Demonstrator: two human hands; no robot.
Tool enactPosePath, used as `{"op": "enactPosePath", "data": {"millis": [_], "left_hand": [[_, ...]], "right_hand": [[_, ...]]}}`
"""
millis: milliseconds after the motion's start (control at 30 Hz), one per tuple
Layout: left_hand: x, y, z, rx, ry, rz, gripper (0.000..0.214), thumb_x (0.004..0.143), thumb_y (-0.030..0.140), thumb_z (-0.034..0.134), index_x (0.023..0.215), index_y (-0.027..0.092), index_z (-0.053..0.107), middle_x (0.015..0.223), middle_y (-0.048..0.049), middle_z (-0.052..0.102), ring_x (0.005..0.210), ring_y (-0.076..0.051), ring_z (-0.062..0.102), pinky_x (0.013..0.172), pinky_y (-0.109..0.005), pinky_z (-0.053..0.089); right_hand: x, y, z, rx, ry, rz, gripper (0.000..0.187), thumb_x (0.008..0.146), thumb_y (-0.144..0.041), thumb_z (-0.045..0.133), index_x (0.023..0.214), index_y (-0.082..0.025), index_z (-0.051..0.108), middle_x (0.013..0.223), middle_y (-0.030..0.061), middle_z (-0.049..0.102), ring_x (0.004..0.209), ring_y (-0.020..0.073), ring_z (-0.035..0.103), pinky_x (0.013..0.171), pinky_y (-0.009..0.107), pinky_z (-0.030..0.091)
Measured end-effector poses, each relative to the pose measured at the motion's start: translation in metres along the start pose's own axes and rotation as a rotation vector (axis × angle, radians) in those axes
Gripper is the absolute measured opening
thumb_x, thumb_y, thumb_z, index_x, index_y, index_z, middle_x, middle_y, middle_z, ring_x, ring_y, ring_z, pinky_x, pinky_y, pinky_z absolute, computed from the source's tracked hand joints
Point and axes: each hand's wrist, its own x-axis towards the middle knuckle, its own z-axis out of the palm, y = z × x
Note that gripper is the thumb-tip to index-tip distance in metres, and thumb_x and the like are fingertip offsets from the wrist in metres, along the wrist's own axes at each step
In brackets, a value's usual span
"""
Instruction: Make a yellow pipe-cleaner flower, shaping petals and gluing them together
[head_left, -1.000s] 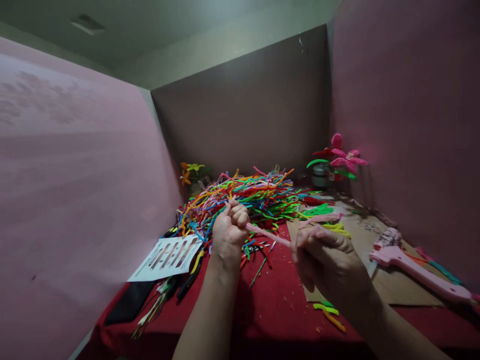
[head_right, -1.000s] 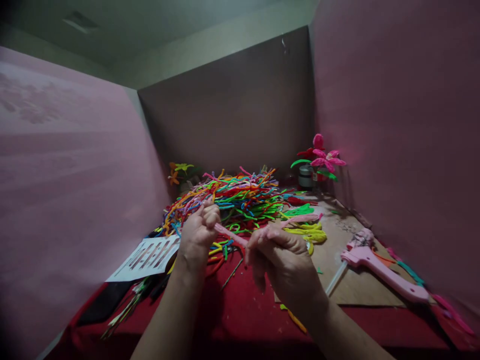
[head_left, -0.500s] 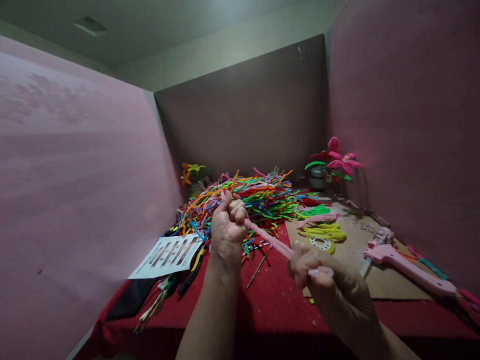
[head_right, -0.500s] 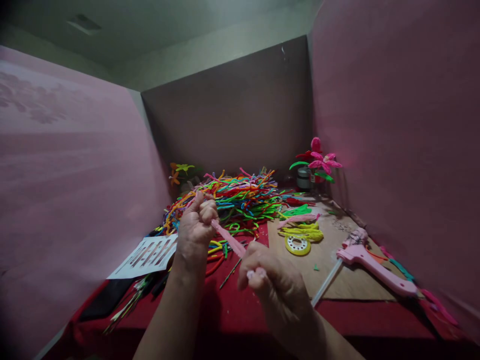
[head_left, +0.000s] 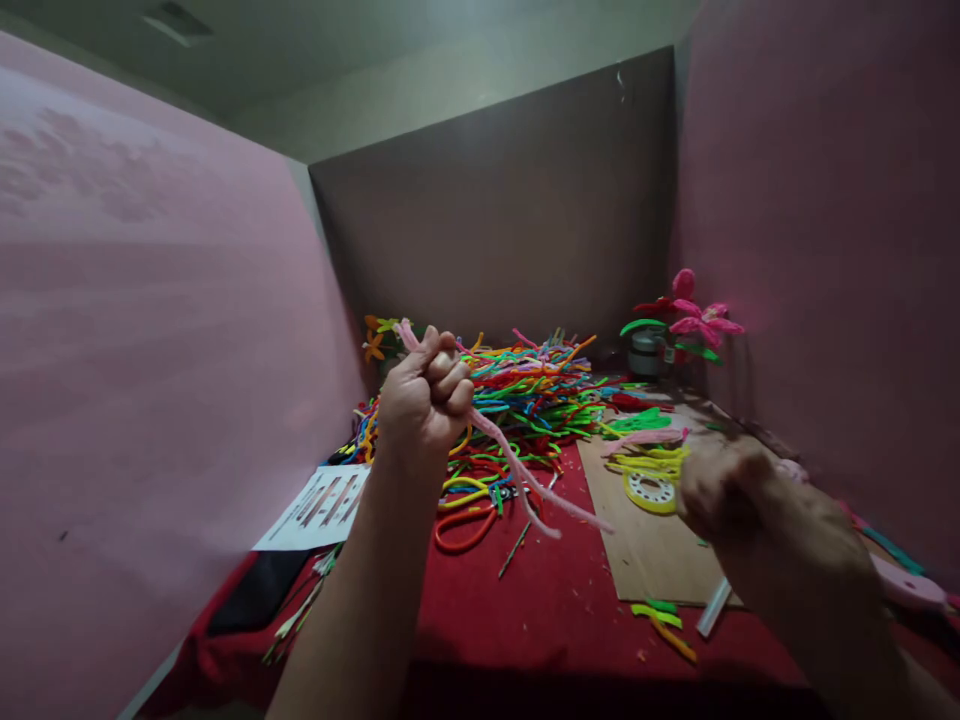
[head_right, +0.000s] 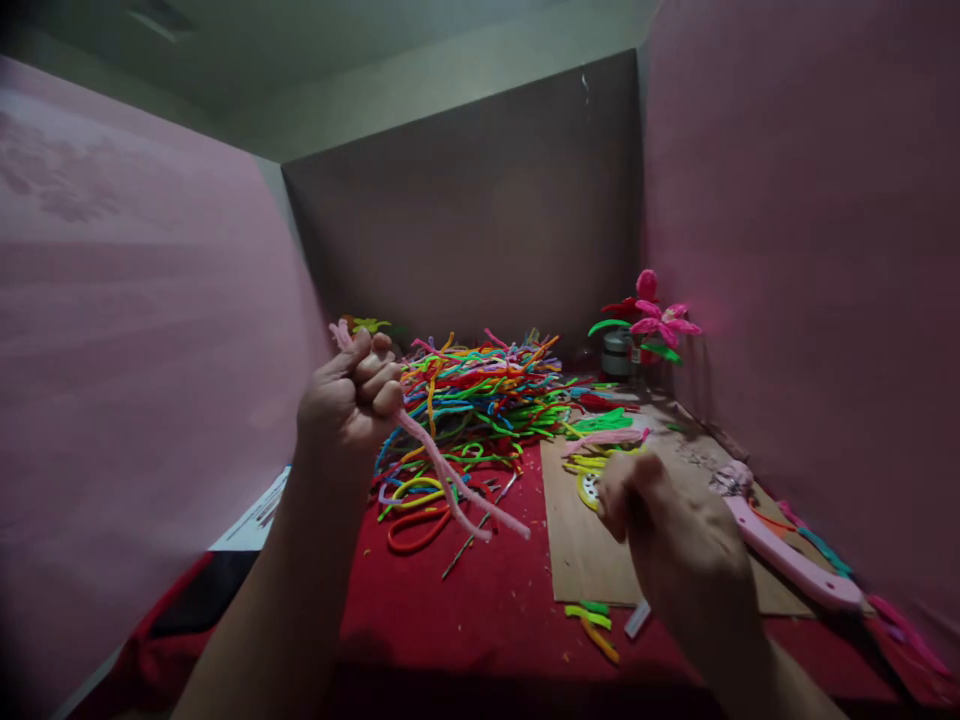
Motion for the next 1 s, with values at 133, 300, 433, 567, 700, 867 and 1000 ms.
{"op": "enactPosePath", "data": {"millis": [133, 300, 433, 567, 700, 867, 1000], "left_hand": [[0.001, -0.009, 0.009, 0.038, -0.040, -0.085, 0.025, 0.086, 0.021, 0.041, 0.066, 0.010, 0.052, 0.043, 0.0102, 0.012, 0.031, -0.002, 0.012, 0.026, -0.015, 0.011], [0.000, -0.026, 0.007, 0.040, -0.084, -0.211, 0.023, 0.086, 0.022, 0.042, 0.068, 0.010, 0.052, 0.044, 0.0104, 0.010, 0.032, -0.002, 0.011, 0.028, -0.015, 0.010], [0.004, -0.033, -0.007, 0.049, -0.060, -0.195, 0.021, 0.084, 0.024, 0.046, 0.069, 0.011, 0.051, 0.044, 0.0107, 0.010, 0.031, -0.002, 0.011, 0.028, -0.014, 0.009], [0.013, -0.042, -0.021, 0.060, 0.006, -0.071, 0.023, 0.083, 0.028, 0.049, 0.069, 0.011, 0.052, 0.042, 0.0111, 0.013, 0.030, -0.002, 0.012, 0.027, -0.014, 0.011], [0.019, -0.052, -0.030, 0.002, -0.012, -0.006, 0.019, 0.078, 0.029, 0.056, 0.072, 0.011, 0.055, 0.042, 0.0094, 0.027, 0.032, -0.002, 0.026, 0.032, -0.014, 0.025], [0.012, -0.065, -0.048, 0.242, -0.155, -0.163, 0.024, 0.067, 0.028, 0.066, 0.085, 0.012, 0.062, 0.077, -0.0048, 0.060, 0.069, -0.013, 0.056, 0.064, -0.025, 0.043], [0.005, -0.080, -0.063, 0.602, -0.197, -0.226, 0.015, 0.069, 0.024, 0.064, 0.075, 0.010, 0.064, 0.066, -0.0020, 0.058, 0.060, -0.009, 0.050, 0.060, -0.023, 0.037]], "right_hand": [[0.037, 0.000, 0.030, -0.011, -0.219, 0.327, 0.022, 0.077, -0.035, 0.056, 0.087, -0.018, 0.064, 0.081, 0.0049, 0.062, 0.075, 0.0154, 0.055, 0.073, 0.030, 0.041], [0.049, 0.017, 0.069, 0.533, -0.633, 0.723, 0.025, 0.073, -0.034, 0.060, 0.078, -0.010, 0.063, 0.062, 0.0035, 0.061, 0.052, 0.0098, 0.055, 0.056, 0.025, 0.045], [0.044, 0.028, 0.076, 0.532, -0.501, 0.815, 0.019, 0.070, -0.029, 0.063, 0.075, -0.011, 0.063, 0.047, -0.0048, 0.048, 0.032, 0.0002, 0.031, 0.032, 0.014, 0.020], [0.040, 0.036, 0.079, 0.430, -0.449, 0.780, 0.020, 0.073, -0.032, 0.059, 0.073, -0.012, 0.061, 0.041, -0.0065, 0.044, 0.028, 0.0004, 0.022, 0.030, 0.015, 0.013], [0.046, 0.044, 0.080, 0.358, -0.378, 0.766, 0.021, 0.072, -0.034, 0.058, 0.072, -0.013, 0.060, 0.036, -0.0075, 0.042, 0.026, 0.0013, 0.020, 0.029, 0.016, 0.011], [0.058, 0.055, 0.075, 0.290, -0.210, 0.643, 0.025, 0.069, -0.038, 0.060, 0.068, -0.013, 0.058, 0.035, -0.0093, 0.036, 0.028, 0.0012, 0.020, 0.030, 0.017, 0.011], [0.060, 0.063, 0.073, 0.236, -0.182, 0.591, 0.033, 0.069, -0.042, 0.060, 0.056, -0.014, 0.049, 0.036, -0.0088, 0.034, 0.029, 0.0009, 0.022, 0.031, 0.017, 0.011]]}}
